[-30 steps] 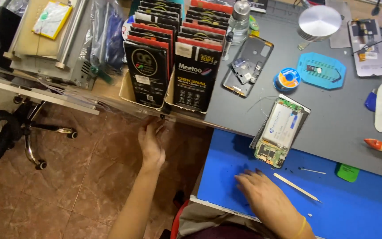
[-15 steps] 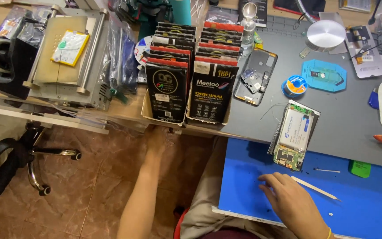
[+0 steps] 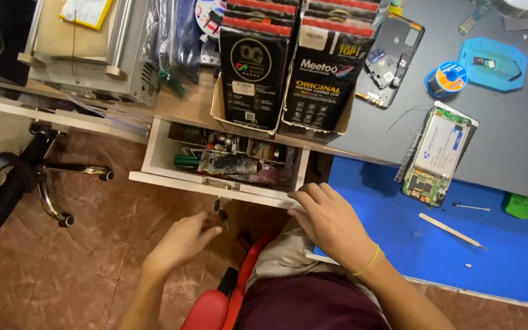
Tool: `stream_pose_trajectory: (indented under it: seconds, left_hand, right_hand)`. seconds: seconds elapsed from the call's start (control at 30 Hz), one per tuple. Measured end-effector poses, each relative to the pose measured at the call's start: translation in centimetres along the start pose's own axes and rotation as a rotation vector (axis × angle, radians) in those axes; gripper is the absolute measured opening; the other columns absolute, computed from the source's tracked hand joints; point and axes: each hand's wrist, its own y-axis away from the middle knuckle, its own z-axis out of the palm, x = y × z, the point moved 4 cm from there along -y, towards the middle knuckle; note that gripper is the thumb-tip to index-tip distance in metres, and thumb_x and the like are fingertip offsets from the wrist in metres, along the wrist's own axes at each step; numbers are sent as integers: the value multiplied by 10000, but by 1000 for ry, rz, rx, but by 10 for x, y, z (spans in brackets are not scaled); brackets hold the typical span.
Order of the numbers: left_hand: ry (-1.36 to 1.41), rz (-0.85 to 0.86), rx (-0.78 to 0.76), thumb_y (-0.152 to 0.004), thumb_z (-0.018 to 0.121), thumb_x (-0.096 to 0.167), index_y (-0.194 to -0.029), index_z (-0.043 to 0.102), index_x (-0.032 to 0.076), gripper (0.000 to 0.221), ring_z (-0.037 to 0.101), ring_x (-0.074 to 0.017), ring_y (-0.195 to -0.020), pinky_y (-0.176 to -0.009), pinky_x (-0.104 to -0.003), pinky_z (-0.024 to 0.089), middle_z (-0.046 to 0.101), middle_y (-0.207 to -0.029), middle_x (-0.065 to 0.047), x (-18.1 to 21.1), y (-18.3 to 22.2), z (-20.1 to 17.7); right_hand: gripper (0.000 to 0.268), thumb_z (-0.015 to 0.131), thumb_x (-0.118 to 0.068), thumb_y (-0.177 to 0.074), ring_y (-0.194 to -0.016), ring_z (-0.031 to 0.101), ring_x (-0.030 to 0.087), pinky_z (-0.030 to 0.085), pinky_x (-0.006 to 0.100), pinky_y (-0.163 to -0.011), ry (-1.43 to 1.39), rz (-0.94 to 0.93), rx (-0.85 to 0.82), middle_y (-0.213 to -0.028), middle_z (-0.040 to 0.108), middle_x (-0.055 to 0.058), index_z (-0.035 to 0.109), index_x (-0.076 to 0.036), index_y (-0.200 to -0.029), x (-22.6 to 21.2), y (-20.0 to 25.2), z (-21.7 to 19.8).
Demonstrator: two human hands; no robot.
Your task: A person is performing delicate repair work on a smartphone motherboard using a soldering iron and tweezers on a specialized workbench.
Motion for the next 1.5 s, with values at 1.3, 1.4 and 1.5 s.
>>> stream_pose_trajectory:
  seconds: [1.3,1.4,1.5]
  left_hand:
    - [615,1158,508,-1124,500,215,-1558,450,134,445,531,-268,-1418,-1271,-485,483,396,-1623,-143,117,97,-68]
    - [787,1178,855,-1101,501,66,-1476,477,90,376,620,-218,-1230,-1142,-374,544,459,-1498,-131,124,88,-50]
    - [833,1136,1037,-1072,521,73,-1278,575,51,214,605,-225,-1169,-1058,-339,536,576,-1271,-113,136,85,-24]
  right_hand:
    - [270,629,-167,-1018,-810,630,342,496,424,-721,-383,-74,351,-966,664,154,623,-11,-1238,-64,-64,-32]
    - [333,558,-146,-1034,-928,677,450,509,519,-778,-354,-57,286,-1199,669,217,505,-21,-1339,-81,-103,-76]
    - [535,521,-329,-1034,-837,662,433,522,544,-666,-278,-11,135,-1309,588,240,359,-58,-1466,-107,-175,-103]
